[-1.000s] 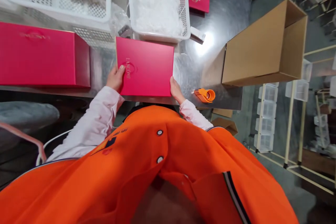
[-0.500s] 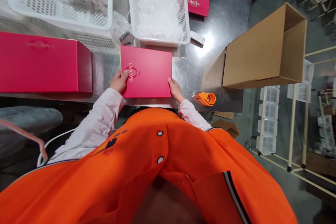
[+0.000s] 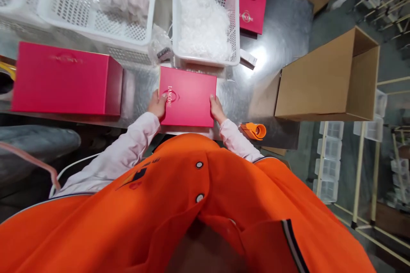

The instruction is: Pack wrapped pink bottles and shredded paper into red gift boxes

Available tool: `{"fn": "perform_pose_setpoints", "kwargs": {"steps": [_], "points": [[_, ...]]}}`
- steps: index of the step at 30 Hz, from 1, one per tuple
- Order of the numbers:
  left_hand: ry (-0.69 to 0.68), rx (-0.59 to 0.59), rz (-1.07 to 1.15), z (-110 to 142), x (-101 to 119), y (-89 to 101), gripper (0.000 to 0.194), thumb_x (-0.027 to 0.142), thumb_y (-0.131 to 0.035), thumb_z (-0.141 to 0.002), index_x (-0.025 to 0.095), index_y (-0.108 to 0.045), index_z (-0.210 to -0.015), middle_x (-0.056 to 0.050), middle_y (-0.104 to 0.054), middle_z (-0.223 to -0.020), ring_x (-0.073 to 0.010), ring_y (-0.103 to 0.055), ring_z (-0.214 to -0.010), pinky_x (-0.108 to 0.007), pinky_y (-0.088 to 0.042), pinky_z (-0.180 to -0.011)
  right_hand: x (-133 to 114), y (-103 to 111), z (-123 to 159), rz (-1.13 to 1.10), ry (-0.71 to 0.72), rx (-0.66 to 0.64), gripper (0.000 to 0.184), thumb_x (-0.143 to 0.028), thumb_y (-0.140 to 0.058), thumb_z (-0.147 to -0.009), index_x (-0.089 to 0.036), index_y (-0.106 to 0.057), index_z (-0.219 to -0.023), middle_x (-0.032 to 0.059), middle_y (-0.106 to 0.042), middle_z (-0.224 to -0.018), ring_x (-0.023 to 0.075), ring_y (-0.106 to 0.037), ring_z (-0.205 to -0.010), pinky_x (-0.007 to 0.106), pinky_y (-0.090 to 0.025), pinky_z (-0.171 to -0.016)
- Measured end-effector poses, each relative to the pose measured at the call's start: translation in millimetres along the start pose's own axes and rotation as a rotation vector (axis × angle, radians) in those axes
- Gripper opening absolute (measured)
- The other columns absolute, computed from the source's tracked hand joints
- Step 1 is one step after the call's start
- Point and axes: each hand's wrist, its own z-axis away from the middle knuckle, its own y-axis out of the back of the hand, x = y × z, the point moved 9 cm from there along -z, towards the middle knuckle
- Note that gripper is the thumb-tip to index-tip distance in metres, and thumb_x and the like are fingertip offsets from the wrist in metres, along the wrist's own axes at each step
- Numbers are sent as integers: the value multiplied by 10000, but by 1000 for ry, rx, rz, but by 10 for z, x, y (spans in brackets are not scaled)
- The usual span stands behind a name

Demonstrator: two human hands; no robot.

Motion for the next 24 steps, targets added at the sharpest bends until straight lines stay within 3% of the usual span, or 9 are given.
{"fn": "perform_pose_setpoints", "kwargs": {"steps": [6,8,11,13,15,18,24], "points": [[3,-31,-153,-25,123,-7,575,377,-442,-1098,39,-581,-1541,-292,-634,-1484,-416,-584,-1441,-592,-431,-1226,33,35,-34,4,-161,-67,912,-853,-247,-1032,-103,-693,-1296,222,-727,-1315,315,-666,-1298,477,-452,-1224],[-7,4,-162,-20,151,27,611,394,-461,-1097,23,-563,-1571,-307,-540,-1584,-428,-483,-1528,-618,-355,-1271,-39,105,-13,72,-175,-51,903,-799,-280,-1055,-44,-664,-1368,284,-676,-1391,358,-617,-1371,530,-416,-1250],[-159,99,-282,55,350,92,763,457,-512,-1087,56,-381,-1722,-259,-203,-1796,-443,-148,-1681,-688,-123,-1328,-315,248,64,308,-73,37,861,-649,-381,-1083,1,-416,-1646,338,-351,-1712,429,-309,-1633,699,-263,-1297],[-349,99,-436,140,565,19,827,505,-533,-1066,122,-316,-1766,-193,-48,-1838,-421,19,-1707,-702,27,-1330,-586,199,142,486,99,12,838,-577,-481,-1072,-89,-314,-1732,252,-159,-1816,429,-52,-1708,773,-129,-1302],[-479,15,-569,205,688,-149,829,563,-532,-1045,190,-353,-1764,-156,-48,-1843,-409,48,-1712,-713,88,-1317,-781,26,236,617,259,-107,781,-543,-551,-1061,-189,-368,-1734,162,-137,-1843,415,55,-1714,787,-28,-1302],[-512,-90,-665,219,692,-331,859,626,-544,-1016,221,-380,-1756,-146,-80,-1841,-416,34,-1712,-692,49,-1331,-837,-164,322,714,328,-237,742,-542,-591,-1059,-246,-422,-1717,117,-156,-1845,424,61,-1713,787,20,-1301],[-498,-137,-681,160,570,-411,903,627,-577,-1000,194,-362,-1762,-158,-75,-1840,-442,10,-1707,-639,-45,-1353,-719,-232,308,686,287,-280,765,-526,-612,-1055,-243,-397,-1731,106,-147,-1848,428,64,-1712,743,-42,-1333]]}}
